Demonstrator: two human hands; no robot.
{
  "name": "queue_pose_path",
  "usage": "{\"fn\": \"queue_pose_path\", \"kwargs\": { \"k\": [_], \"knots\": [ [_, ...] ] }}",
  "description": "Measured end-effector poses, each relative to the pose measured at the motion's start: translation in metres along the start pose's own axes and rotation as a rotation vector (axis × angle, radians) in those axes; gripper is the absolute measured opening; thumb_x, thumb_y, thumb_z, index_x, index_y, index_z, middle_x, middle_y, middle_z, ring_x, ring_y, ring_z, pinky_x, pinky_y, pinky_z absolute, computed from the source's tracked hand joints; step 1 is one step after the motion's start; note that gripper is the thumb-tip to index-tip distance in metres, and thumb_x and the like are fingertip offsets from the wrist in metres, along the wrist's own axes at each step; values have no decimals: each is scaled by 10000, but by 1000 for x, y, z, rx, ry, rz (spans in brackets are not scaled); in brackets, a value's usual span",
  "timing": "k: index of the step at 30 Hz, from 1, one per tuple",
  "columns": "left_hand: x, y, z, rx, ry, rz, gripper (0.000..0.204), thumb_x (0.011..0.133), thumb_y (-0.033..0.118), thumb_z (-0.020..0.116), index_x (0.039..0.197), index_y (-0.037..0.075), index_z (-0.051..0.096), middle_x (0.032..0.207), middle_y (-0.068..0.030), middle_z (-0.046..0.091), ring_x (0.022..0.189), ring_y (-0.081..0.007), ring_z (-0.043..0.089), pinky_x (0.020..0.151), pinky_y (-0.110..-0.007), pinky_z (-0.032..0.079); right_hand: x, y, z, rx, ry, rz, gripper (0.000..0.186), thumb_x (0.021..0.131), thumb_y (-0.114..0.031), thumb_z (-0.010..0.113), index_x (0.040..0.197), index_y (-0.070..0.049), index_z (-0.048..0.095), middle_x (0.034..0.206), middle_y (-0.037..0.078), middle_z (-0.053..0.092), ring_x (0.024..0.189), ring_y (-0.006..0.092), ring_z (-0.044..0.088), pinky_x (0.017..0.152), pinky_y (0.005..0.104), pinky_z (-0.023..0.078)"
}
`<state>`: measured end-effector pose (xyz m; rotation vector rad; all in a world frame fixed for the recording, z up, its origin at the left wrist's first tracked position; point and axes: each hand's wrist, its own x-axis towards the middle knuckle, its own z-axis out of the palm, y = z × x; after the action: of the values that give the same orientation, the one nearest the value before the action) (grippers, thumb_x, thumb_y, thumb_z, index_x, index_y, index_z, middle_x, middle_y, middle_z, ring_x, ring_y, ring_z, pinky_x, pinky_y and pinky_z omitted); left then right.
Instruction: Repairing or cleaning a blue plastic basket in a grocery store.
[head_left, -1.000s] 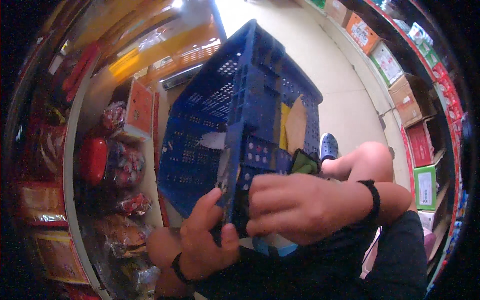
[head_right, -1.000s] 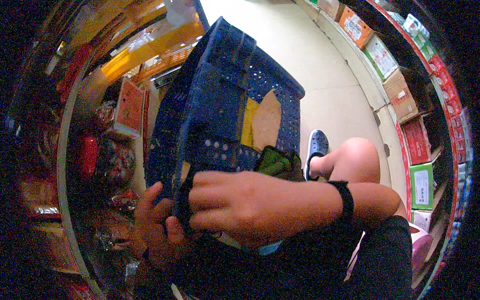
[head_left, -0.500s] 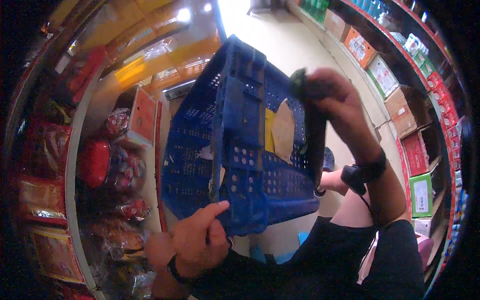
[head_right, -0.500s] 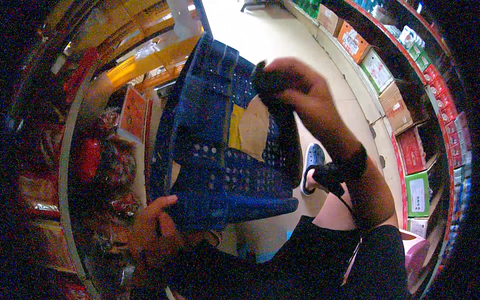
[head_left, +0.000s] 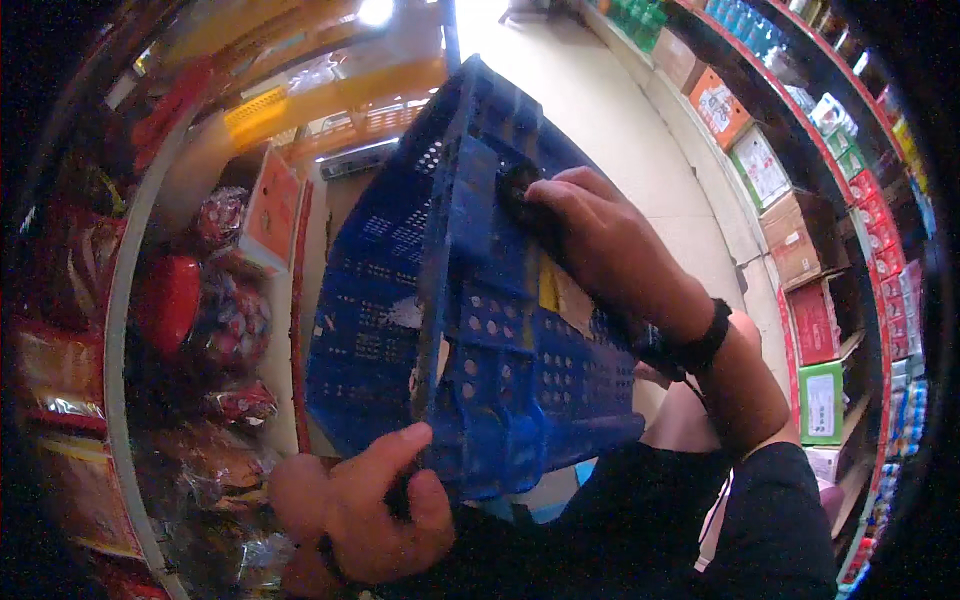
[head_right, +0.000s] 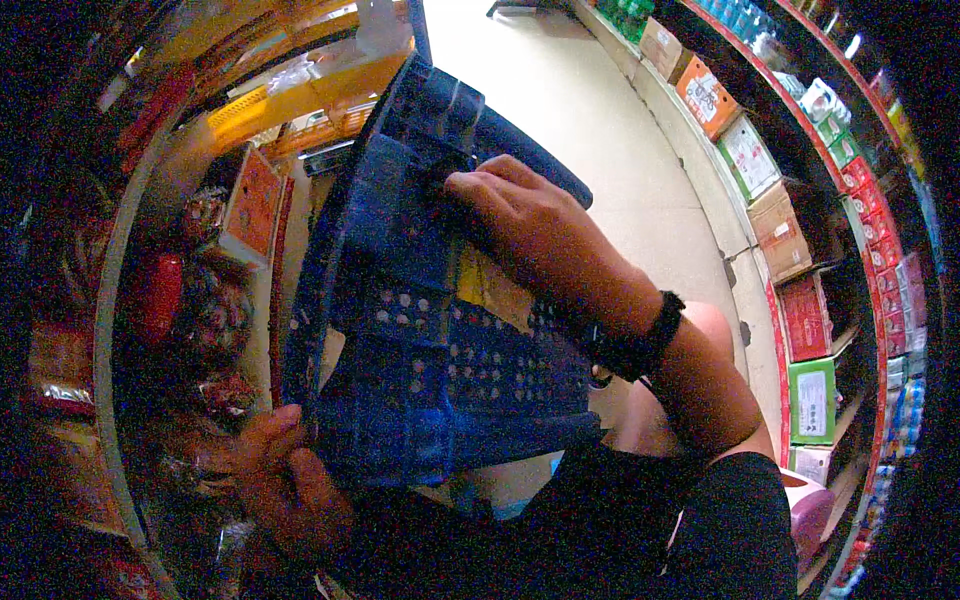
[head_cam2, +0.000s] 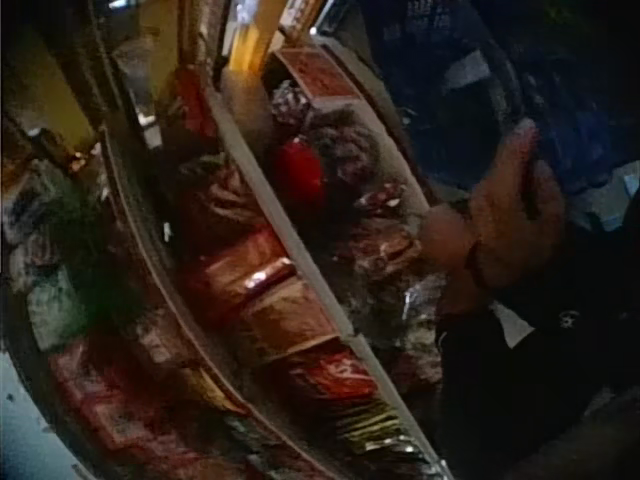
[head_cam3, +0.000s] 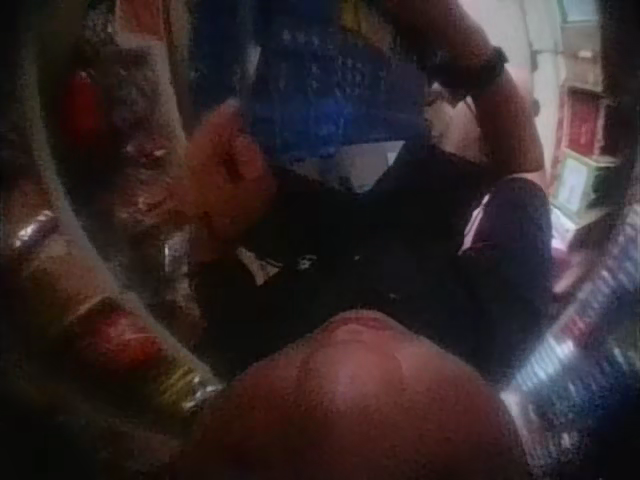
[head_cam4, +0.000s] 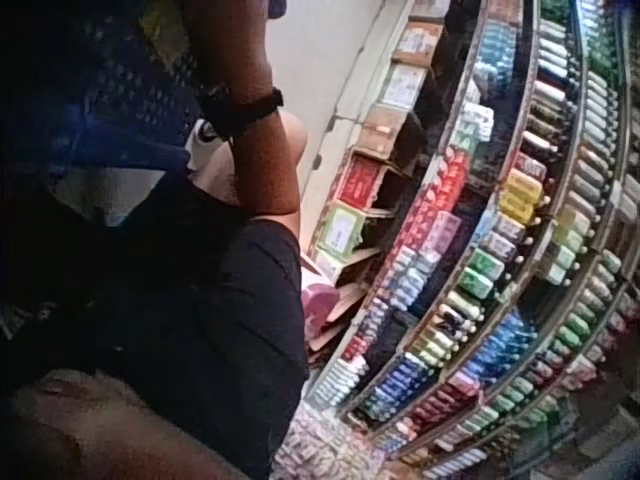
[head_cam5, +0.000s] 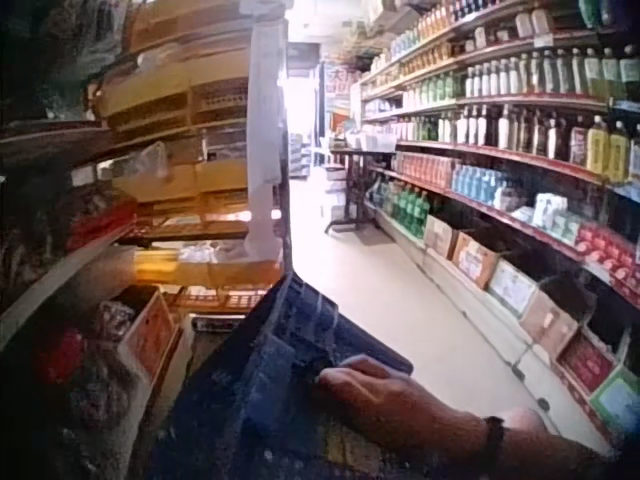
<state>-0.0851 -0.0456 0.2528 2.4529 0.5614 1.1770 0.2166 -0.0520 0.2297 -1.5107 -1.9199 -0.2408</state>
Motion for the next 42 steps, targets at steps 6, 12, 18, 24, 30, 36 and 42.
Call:
{"fn": "queue_pose_path", "kwargs": {
  "k": [6,12,18,24,30,36,42],
  "knots": [
    [3,-4,-5,54,-15,-6,417,820,37,587,1186,-94,436,844,-147,611,656,-201,589,623,-265,488,5,-7,5,113,-29,50,321,817,1,561,1129,-27,494,923,146,578,870,319,602,769,344,509],
    [8,-4,-11,-11,-48,-87,467,840,23,565,1239,-97,356,780,-120,566,650,-158,562,614,-247,469,-2,-16,-4,279,-135,-46,292,810,11,577,1092,-32,517,873,124,562,840,308,598,734,345,492],
    [4,-7,-1,-51,100,-98,428,837,22,577,1204,-90,387,793,-124,564,666,-156,569,604,-243,471,-5,-28,-10,372,-138,-69,257,787,25,597,1032,-32,542,858,119,561,811,300,589,713,349,489],
    [4,-5,-1,-41,13,-35,410,830,29,587,1183,-84,410,905,-156,563,673,-164,577,606,-255,487,5,-3,-2,129,-22,-6,266,795,21,570,1051,-48,541,854,129,581,835,297,598,731,348,507],
    [0,-3,-5,-21,64,-110,443,818,38,593,1199,-74,398,907,-151,565,679,-169,578,601,-262,480,5,-5,14,58,44,61,274,814,22,564,1076,-51,525,875,120,599,835,291,601,716,341,513],
    [8,-5,-6,-65,48,-176,458,826,20,578,1222,-74,369,799,-116,561,665,-163,568,597,-252,452,-7,-31,6,402,-55,114,325,802,28,584,1103,-63,501,935,106,580,855,286,576,778,341,466],
    [5,-9,-2,-102,106,-105,430,817,13,577,1197,-88,405,789,-109,560,653,-149,549,600,-251,448,-6,-27,-3,549,-265,260,461,812,99,507,1233,-40,380,1007,69,563,1040,162,555,920,283,419]
  ]
}}
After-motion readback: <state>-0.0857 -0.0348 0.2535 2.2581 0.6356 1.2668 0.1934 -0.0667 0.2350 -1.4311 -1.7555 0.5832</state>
